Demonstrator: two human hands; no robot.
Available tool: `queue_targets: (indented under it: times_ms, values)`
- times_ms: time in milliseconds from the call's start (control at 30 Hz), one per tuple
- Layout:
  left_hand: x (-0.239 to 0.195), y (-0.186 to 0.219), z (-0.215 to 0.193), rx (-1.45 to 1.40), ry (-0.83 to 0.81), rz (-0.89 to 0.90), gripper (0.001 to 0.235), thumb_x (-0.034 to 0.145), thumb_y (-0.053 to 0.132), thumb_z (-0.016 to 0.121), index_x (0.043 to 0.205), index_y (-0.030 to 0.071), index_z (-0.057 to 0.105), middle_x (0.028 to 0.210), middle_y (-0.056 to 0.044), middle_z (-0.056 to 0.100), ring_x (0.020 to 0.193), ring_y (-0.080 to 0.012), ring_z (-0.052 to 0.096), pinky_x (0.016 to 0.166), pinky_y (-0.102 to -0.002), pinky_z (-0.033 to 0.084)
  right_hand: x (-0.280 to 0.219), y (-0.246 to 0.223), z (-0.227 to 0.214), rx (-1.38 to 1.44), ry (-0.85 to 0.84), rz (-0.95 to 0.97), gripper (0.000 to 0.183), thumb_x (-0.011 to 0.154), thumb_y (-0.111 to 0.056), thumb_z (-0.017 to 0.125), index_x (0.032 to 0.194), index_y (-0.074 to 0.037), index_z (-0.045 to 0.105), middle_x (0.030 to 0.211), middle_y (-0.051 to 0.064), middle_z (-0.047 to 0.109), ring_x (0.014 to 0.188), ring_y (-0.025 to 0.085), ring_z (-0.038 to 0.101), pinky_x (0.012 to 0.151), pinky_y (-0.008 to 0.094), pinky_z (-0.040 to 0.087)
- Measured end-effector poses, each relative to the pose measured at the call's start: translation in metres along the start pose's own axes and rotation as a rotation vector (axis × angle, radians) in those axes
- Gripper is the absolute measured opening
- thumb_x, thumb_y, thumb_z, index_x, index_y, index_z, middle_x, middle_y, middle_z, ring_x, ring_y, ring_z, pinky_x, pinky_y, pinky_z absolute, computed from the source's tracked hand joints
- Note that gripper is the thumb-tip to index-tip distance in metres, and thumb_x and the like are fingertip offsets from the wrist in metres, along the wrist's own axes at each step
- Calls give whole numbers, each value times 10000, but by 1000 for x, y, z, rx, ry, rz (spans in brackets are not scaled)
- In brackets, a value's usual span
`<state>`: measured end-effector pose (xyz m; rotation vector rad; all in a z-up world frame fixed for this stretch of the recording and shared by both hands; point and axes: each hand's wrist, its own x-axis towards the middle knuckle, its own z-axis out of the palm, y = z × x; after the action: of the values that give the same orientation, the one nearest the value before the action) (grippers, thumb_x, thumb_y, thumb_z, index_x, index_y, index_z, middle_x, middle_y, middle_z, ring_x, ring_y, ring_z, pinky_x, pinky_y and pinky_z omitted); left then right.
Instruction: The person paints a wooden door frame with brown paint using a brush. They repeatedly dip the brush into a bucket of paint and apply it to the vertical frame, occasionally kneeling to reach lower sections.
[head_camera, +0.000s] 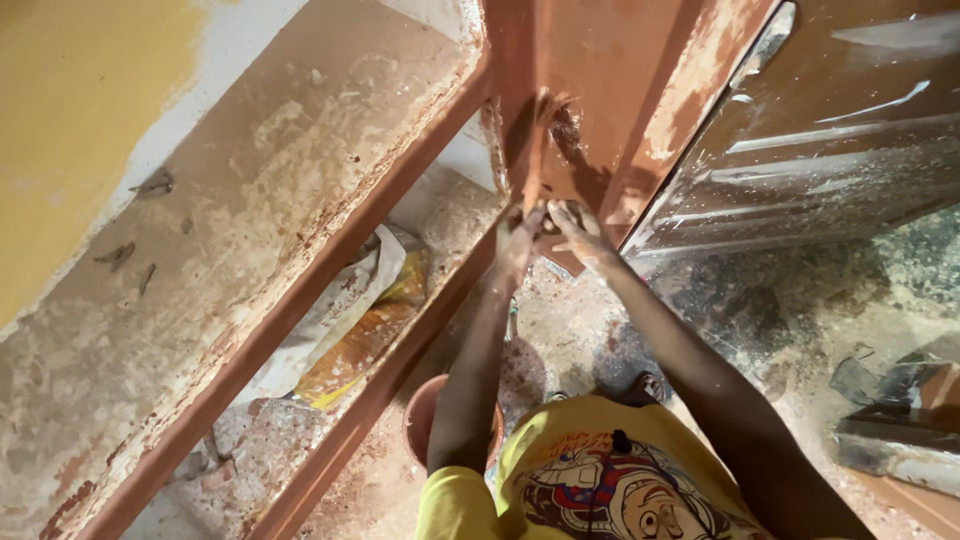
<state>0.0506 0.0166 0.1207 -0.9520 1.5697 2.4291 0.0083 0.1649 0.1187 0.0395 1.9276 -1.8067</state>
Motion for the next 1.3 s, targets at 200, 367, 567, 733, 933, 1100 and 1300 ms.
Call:
queue_targets:
  times_ms: [200, 367, 567, 733, 933, 1100, 1300]
  values:
    - [-15, -18, -9, 179, -98, 195, 552, 1042, 539, 488, 745, 76, 537, 535, -42, 488, 363, -127, 419, 310, -282, 300, -13, 5, 27, 224, -55, -87, 248, 1021, -304, 650, 1213, -148, 675, 967, -21, 675, 626, 60, 523, 498, 202, 416]
    - [-9, -27, -25, 208, -143, 224, 695, 1035, 634, 429, 674, 49, 532, 493, -31, 494, 366, -147, 452, 356, -290, 355, -4, 25, 30, 283, -170, -98, 270, 1089, -284, 656, 1154, -27, 604, 837, 84, 625, 545, 140, 537, 446, 256, 401]
    - [24, -33, -35, 188, 13, 110, 793, 969, 747, 377, 863, 18, 669, 664, -72, 621, 530, -139, 604, 454, -292, 507, 30, 39, 35, 11, 53, -491, 418, 1084, -282, 672, 1387, -3, 601, 1204, 80, 694, 1059, 101, 630, 902, 251, 532]
    - [38, -57, -33, 195, 79, 217, 741, 903, 708, 455, 1116, 32, 673, 876, -101, 726, 618, -183, 687, 485, -325, 518, 86, 77, 34, -23, 317, 81, 643, 924, -432, 754, 1372, -30, 526, 1100, 89, 701, 913, 151, 687, 742, 285, 573]
    - [42, -76, -77, 279, 296, 30, 676, 981, 632, 498, 1093, 11, 741, 858, -167, 746, 644, -224, 662, 511, -356, 532, 68, 80, 44, 388, 196, 194, 516, 891, -369, 776, 1242, -10, 658, 1042, 129, 716, 801, 204, 687, 673, 347, 592]
    - [50, -68, -104, 102, 166, 281, 724, 1008, 606, 480, 957, -59, 764, 842, -148, 757, 672, -215, 689, 599, -337, 542, 34, -18, 47, 456, 17, 7, 447, 918, -329, 703, 1256, -48, 617, 1050, 101, 762, 797, 220, 771, 696, 352, 685]
    - [59, -49, -83, 42, 143, 246, 723, 1010, 626, 470, 990, -48, 730, 869, -142, 740, 714, -205, 681, 654, -337, 550, 17, -41, 54, 364, -107, -316, 454, 990, -228, 707, 1377, -30, 576, 1160, 82, 707, 957, 164, 715, 760, 404, 689]
